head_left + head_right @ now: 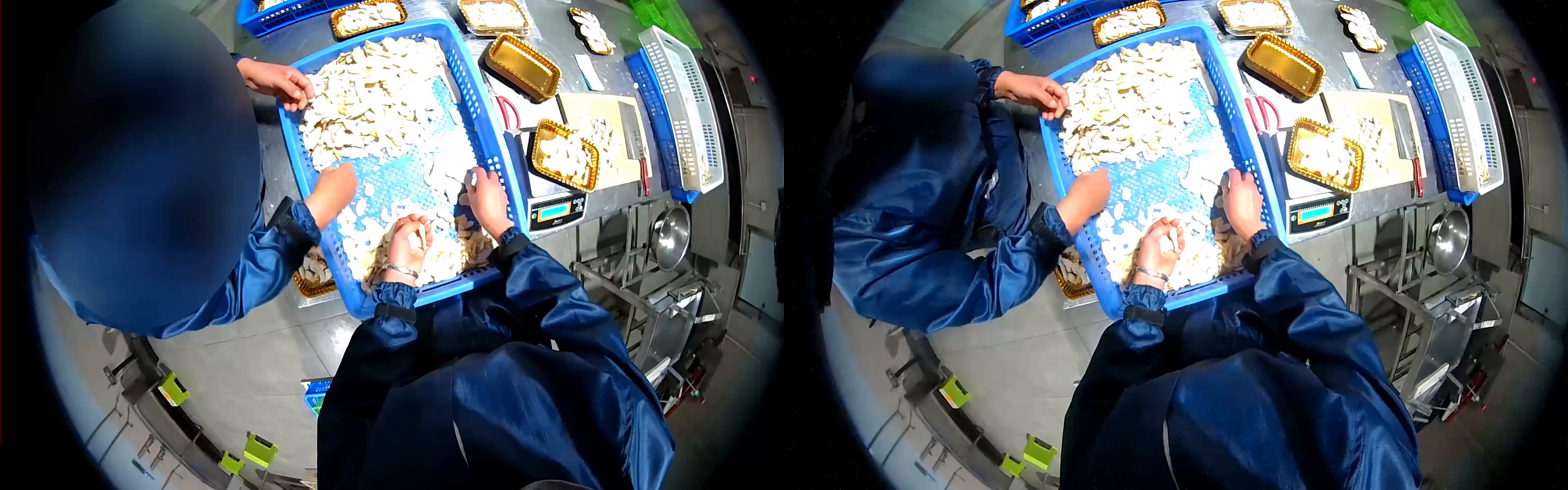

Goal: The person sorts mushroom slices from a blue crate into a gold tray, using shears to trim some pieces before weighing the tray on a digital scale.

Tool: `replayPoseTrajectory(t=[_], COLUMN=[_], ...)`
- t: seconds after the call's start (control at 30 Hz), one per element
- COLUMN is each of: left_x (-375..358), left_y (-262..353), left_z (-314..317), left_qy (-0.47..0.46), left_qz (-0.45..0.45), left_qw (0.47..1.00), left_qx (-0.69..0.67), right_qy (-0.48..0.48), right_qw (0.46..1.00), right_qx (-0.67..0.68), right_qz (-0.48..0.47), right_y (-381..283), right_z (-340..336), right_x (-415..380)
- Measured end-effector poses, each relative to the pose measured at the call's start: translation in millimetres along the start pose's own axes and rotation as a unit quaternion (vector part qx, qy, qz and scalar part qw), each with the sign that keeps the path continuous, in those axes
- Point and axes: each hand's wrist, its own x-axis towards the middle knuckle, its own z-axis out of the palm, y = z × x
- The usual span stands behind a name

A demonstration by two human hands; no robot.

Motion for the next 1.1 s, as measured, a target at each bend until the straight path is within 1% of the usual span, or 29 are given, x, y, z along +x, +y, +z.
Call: replayPoseTrajectory(t=[0.03,0.07,0.1,0.17,0.2,0.23,0.27,0.37,0.4,0.43,0.5,0.53,0.63,0.7,0.77,0.8,0.83,0.9,0.93,0.97,1.0,1.03,1.07,1.1], left_x=[-2.1,-5.2,-5.6,-5.0,-4.2,-3.9,-2.7,-2.1,-1.0,-0.1,2.3,3.1,3.3,3.5,5.2,3.9,2.7,0.5,4.1,6.9,13.6,18.4,21.2,15.8], left_y=[0.1,-1.2,0.3,0.2,-1.0,-2.2,-2.6,-0.8,-0.6,-0.9,0.1,0.4,0.8,0.9,1.2,2.8,3.7,2.6,1.5,-1.8,-8.7,-9.5,-9.6,-10.6], left_z=[2.5,5.6,5.2,4.8,4.6,4.3,4.7,10.7,10.6,10.7,9.9,9.3,9.8,8.6,3.0,5.2,7.8,15.5,11.6,9.5,4.9,10.5,11.6,19.4], left_qy=[0.007,0.065,0.066,0.076,0.092,0.091,0.093,0.106,0.102,0.098,0.098,0.099,0.118,0.111,0.103,0.100,0.096,0.103,0.100,0.094,0.081,0.097,0.060,0.089], left_qz=[0.003,0.010,0.011,0.017,0.020,0.018,0.017,0.018,0.016,0.012,0.007,0.006,0.002,0.001,-0.001,0.001,0.002,0.003,-0.012,-0.010,0.008,-0.031,-0.064,-0.032], left_qw=[1.000,0.997,0.997,0.996,0.995,0.995,0.995,0.993,0.994,0.995,0.994,0.994,0.992,0.993,0.994,0.994,0.994,0.994,0.994,0.994,0.995,0.994,0.996,0.995], left_qx=[0.014,0.033,0.034,0.034,0.040,0.038,0.035,0.046,0.039,0.033,0.036,0.038,0.047,0.045,0.039,0.041,0.043,0.032,0.033,0.048,0.060,0.029,0.011,0.015], right_qy=[-0.017,-0.020,-0.020,-0.024,-0.025,-0.050,-0.073,-0.058,-0.040,-0.039,-0.009,-0.034,-0.046,-0.062,-0.067,-0.049,-0.048,-0.132,-0.143,-0.184,-0.251,-0.317,-0.346,-0.381], right_qw=[1.000,0.999,0.999,0.999,0.999,0.990,0.967,0.949,0.957,0.957,0.987,0.990,0.992,0.991,0.977,0.960,0.954,0.873,0.817,0.772,0.738,0.672,0.648,0.619], right_qx=[-0.019,-0.026,-0.038,0.007,0.004,0.113,0.221,0.279,0.264,0.265,0.136,0.094,0.072,0.084,0.161,0.244,0.262,0.415,0.491,0.533,0.547,0.582,0.587,0.602], right_qz=[-0.003,-0.001,0.003,0.030,0.031,0.068,0.104,0.137,0.114,0.116,0.082,0.100,0.093,0.085,0.123,0.131,0.138,0.221,0.266,0.293,0.305,0.331,0.340,0.331], right_y=[-4.3,-3.4,-2.5,3.0,5.8,8.3,10.5,29.0,29.7,30.5,28.8,25.4,16.6,17.3,17.4,15.6,13.9,19.9,10.3,14.4,24.3,24.1,27.3,31.3], right_z=[-1.0,4.2,5.9,6.3,4.4,2.3,-0.1,15.5,16.2,17.4,15.5,12.9,6.9,6.7,7.9,6.7,2.7,-2.6,-18.1,-22.8,-28.0,-46.7,-59.1,-64.6], right_x=[3.4,8.4,10.5,10.5,9.0,5.5,3.2,-4.2,-7.1,-9.4,-12.3,-12.6,-19.0,-18.0,-17.1,-18.5,-20.3,-19.3,-22.2,-24.7,-23.7,-22.3,-21.5,-18.8])
